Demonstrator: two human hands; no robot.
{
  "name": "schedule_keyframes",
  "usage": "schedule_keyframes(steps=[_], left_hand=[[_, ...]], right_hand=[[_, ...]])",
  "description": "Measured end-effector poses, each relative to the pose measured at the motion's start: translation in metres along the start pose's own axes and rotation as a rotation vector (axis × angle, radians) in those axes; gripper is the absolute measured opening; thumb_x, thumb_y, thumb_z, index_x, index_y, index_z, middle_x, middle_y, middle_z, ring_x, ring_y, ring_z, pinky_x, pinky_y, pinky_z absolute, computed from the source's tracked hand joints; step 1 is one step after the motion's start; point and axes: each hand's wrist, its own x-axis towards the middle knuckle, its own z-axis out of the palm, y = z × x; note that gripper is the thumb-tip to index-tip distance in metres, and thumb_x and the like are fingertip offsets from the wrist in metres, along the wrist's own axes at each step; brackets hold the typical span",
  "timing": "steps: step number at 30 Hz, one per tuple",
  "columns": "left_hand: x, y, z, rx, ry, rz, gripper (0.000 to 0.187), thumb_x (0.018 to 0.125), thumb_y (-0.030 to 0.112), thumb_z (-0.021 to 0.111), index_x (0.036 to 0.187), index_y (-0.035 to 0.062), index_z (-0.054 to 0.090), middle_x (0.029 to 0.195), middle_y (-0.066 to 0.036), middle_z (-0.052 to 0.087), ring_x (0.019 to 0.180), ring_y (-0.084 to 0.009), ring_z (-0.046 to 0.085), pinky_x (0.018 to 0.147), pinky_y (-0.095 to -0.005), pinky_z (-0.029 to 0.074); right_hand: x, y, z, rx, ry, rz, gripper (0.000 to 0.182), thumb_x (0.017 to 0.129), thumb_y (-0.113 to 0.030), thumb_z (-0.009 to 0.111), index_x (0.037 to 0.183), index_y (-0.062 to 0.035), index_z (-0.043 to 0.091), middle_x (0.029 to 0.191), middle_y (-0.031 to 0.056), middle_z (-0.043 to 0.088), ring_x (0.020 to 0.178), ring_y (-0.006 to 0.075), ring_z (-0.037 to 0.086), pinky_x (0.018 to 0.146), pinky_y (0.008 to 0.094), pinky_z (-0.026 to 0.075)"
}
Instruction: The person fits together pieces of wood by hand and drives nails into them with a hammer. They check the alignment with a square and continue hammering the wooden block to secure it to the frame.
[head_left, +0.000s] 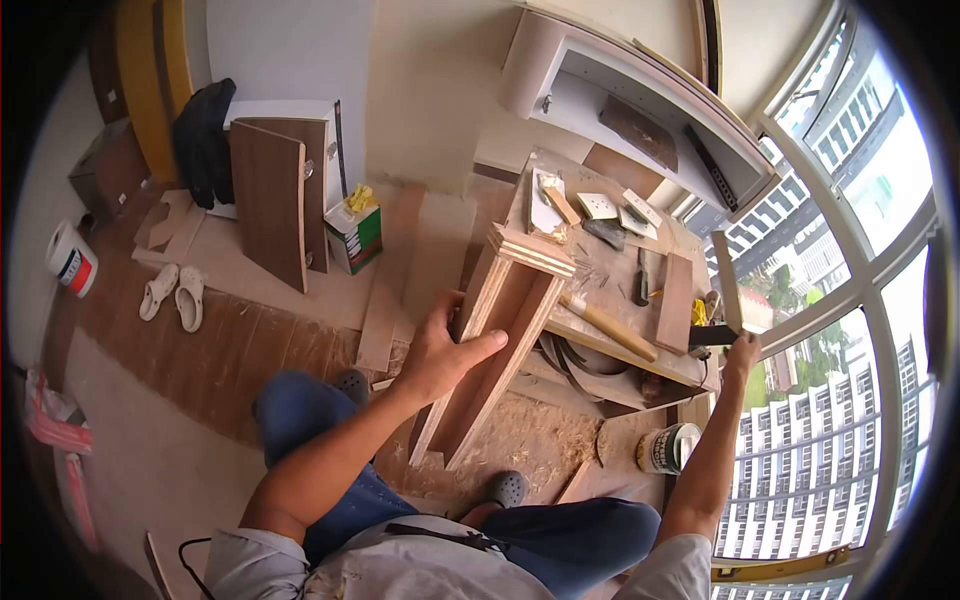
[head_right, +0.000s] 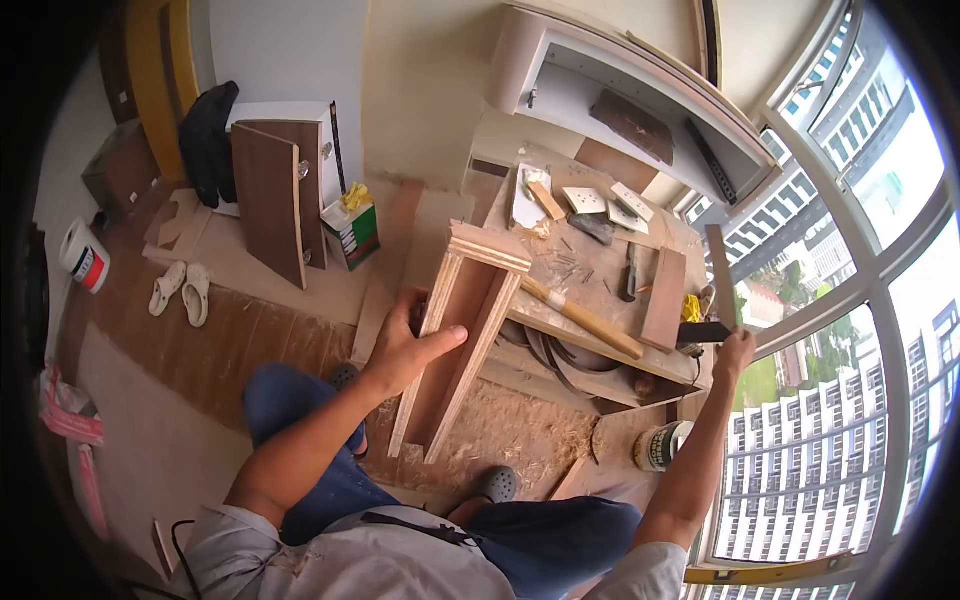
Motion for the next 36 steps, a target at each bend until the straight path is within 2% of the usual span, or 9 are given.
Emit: schedule_keyframes(steps=[3,9,12,17,23,25,27,31,36], left_hand=[[-0.006,0.007,0.001,0.021,-0.02,0.018,0.056,0.087,0.028,0.086,0.126,-0.0005,0.058,0.105,-0.009,0.069,0.095,-0.0157,0.065,0.085,-0.033,0.054],[-0.014,0.01,0.005,0.08,-0.181,0.207,0.054,0.088,0.019,0.082,0.134,0.0017,0.061,0.11,-0.011,0.07,0.099,-0.0221,0.068,0.09,-0.0349,0.054],[-0.027,0.023,0.013,0.362,-0.301,0.501,0.078,0.079,-0.007,0.07,0.153,0.0078,0.052,0.122,-0.016,0.062,0.11,-0.0323,0.065,0.096,-0.0391,0.052],[-0.023,0.024,0.014,0.637,-0.452,0.816,0.084,0.07,-0.007,0.073,0.151,0.0106,0.057,0.118,-0.014,0.063,0.107,-0.0369,0.064,0.093,-0.0459,0.054],[-0.037,0.038,-0.009,0.883,-0.394,0.93,0.058,0.081,-0.001,0.075,0.137,0.0086,0.066,0.13,-0.016,0.067,0.117,-0.0347,0.065,0.101,-0.043,0.051],[-0.034,0.037,0.002,0.46,-0.538,0.556,0.045,0.089,0.009,0.073,0.132,0.0055,0.065,0.128,-0.015,0.068,0.121,-0.0352,0.064,0.104,-0.041,0.049],[-0.025,0.046,0.003,0.123,-0.802,-0.114,0.043,0.092,0.015,0.07,0.132,0.0025,0.062,0.127,-0.015,0.067,0.12,-0.0341,0.064,0.103,-0.0389,0.049],[-0.023,0.029,-0.003,0.233,-0.799,0.244,0.039,0.093,0.016,0.068,0.13,0.0016,0.063,0.126,-0.015,0.066,0.12,-0.0303,0.064,0.103,-0.0364,0.048],[-0.023,0.04,-0.004,0.354,-0.83,0.316,0.038,0.094,0.013,0.066,0.13,0.0023,0.063,0.127,-0.016,0.066,0.119,-0.0283,0.064,0.102,-0.0366,0.048]], right_hand=[[-0.005,-0.053,-0.045,-0.338,0.236,-0.279,0.033,0.107,-0.022,0.05,0.114,0.0032,0.069,0.109,0.0245,0.073,0.1,0.0427,0.068,0.091,0.0499,0.048],[-0.036,-0.136,-0.119,0.263,0.163,-0.279,0.042,0.11,-0.034,0.052,0.124,0.0027,0.068,0.103,0.0103,0.07,0.092,0.022,0.067,0.082,0.038,0.051],[-0.103,-0.194,-0.119,0.556,-0.193,-0.173,0.037,0.108,-0.034,0.061,0.128,-0.0026,0.068,0.092,0.0016,0.065,0.077,0.0106,0.06,0.065,0.0285,0.048],[-0.196,-0.227,-0.076,0.594,-0.608,0.125,0.025,0.11,-0.026,0.059,0.122,-0.0064,0.069,0.084,-0.0027,0.063,0.064,0.0068,0.057,0.057,0.0236,0.048],[-0.294,-0.214,-0.036,0.768,-0.998,0.098,0.022,0.11,-0.026,0.061,0.112,-0.006,0.069,0.092,-0.0069,0.062,0.084,0.0048,0.055,0.075,0.0226,0.047],[-0.306,-0.214,-0.036,0.856,-1.25,0.112,0.022,0.11,-0.027,0.06,0.109,-0.006,0.068,0.094,-0.0065,0.061,0.088,0.0044,0.054,0.08,0.0233,0.045],[-0.327,-0.224,-0.036,0.73,-1.152,-0.071,0.022,0.11,-0.027,0.061,0.109,-0.0066,0.068,0.095,-0.0058,0.06,0.09,0.0057,0.053,0.084,0.0235,0.043],[-0.356,-0.236,-0.042,0.89,-1.157,0.137,0.02,0.109,-0.027,0.063,0.111,-0.0077,0.068,0.096,-0.0065,0.06,0.089,0.0057,0.054,0.085,0.0229,0.043],[-0.365,-0.224,-0.036,0.927,-1.143,0.186,0.025,0.111,-0.03,0.059,0.114,-0.007,0.066,0.095,-0.0044,0.061,0.088,0.0055,0.057,0.083,0.024,0.047]])
